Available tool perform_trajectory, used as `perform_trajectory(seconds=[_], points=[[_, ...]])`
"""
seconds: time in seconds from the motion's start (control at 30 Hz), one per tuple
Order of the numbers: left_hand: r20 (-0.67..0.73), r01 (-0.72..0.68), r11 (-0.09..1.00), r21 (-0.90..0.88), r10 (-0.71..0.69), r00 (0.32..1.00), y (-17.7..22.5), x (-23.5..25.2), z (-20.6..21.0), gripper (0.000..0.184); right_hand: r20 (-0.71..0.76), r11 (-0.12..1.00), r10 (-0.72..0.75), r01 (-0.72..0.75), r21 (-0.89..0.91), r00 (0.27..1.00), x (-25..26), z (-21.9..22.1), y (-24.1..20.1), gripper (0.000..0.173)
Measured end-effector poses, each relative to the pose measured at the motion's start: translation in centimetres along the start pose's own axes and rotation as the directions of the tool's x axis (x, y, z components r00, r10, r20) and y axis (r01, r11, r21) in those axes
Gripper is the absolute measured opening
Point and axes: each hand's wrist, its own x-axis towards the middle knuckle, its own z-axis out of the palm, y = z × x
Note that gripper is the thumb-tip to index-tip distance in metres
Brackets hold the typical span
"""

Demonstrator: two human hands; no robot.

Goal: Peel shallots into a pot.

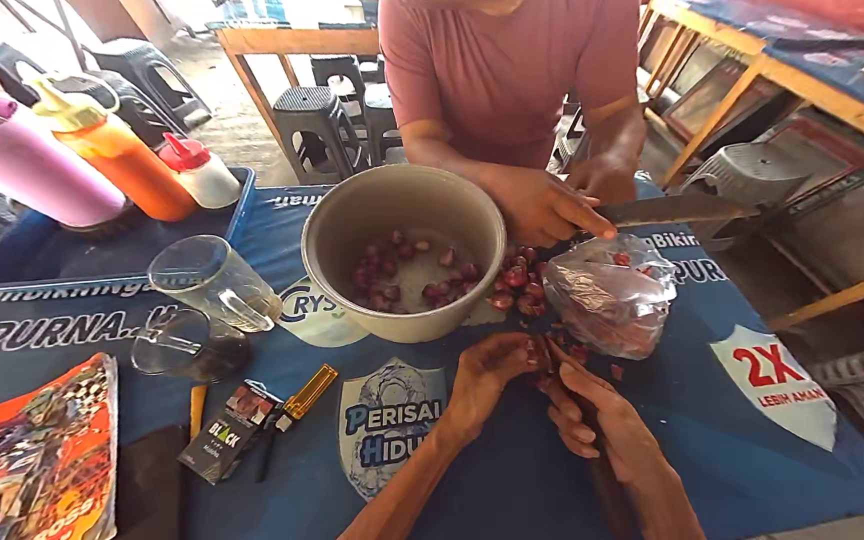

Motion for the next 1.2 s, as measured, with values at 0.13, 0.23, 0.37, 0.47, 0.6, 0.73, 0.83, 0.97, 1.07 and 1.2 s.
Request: perform_trajectory(seconds=[0.13, 0.23, 0.37, 0.47, 0.6, 0.73, 0.83, 0.97, 1.07, 1.2], points=[[-0.021, 0.006, 0.999, -0.047, -0.007, 1.0, 0.1, 0.0, 0.0, 0.024, 0.0, 0.996, -0.056, 0.056, -0.065, 0.998, -0.1, -0.2, 0.2, 0.049], [-0.044, -0.006, 0.999, -0.05, 0.004, 0.999, 0.1, -0.1, 0.2, 0.023, 0.037, 0.977, -0.117, 0.121, -0.178, 0.993, -0.1, -0.1, 0.6, 0.055], [-0.056, -0.008, 1.0, -0.021, 0.007, 0.998, 0.0, -0.1, 0.2, 0.022, 0.013, 0.958, -0.124, 0.123, -0.259, 0.992, 0.0, 0.3, 0.8, 0.054], [-0.066, -0.001, 1.0, -0.012, 0.001, 0.998, 0.0, -0.1, 0.2, 0.022, -0.033, 0.946, -0.149, 0.133, -0.294, 0.988, 0.1, 0.7, 0.7, 0.052], [-0.087, -0.015, 1.0, 0.019, 0.016, 0.996, -0.1, -0.2, 0.4, 0.022, -0.093, 0.931, -0.192, 0.151, -0.332, 0.977, 0.2, 1.2, 0.7, 0.048], [-0.091, -0.044, 0.996, 0.076, 0.05, 0.995, -0.3, -0.3, 0.7, 0.022, -0.133, 0.924, -0.223, 0.166, -0.343, 0.966, 0.3, 1.3, 0.9, 0.045], [-0.085, -0.047, 0.996, 0.082, 0.054, 0.995, -0.3, -0.3, 0.7, 0.022, -0.149, 0.939, -0.199, 0.145, -0.311, 0.969, 0.3, 1.3, 0.8, 0.044], [-0.065, -0.026, 0.998, 0.051, 0.029, 0.997, 0.1, -0.4, 0.5, 0.023, -0.159, 0.983, -0.111, 0.085, -0.165, 0.981, 0.2, 0.8, 0.5, 0.046], [-0.047, -0.012, 0.999, 0.042, 0.014, 0.999, 0.1, -0.3, 0.5, 0.025, -0.148, 0.984, -0.111, 0.088, -0.154, 0.983, 0.2, 0.5, 0.5, 0.046], [-0.027, -0.024, 0.997, 0.072, 0.026, 0.999, -0.2, -0.3, 0.4, 0.028, -0.117, 0.973, -0.135, 0.11, -0.202, 0.984, 0.1, 0.6, 0.7, 0.047]])
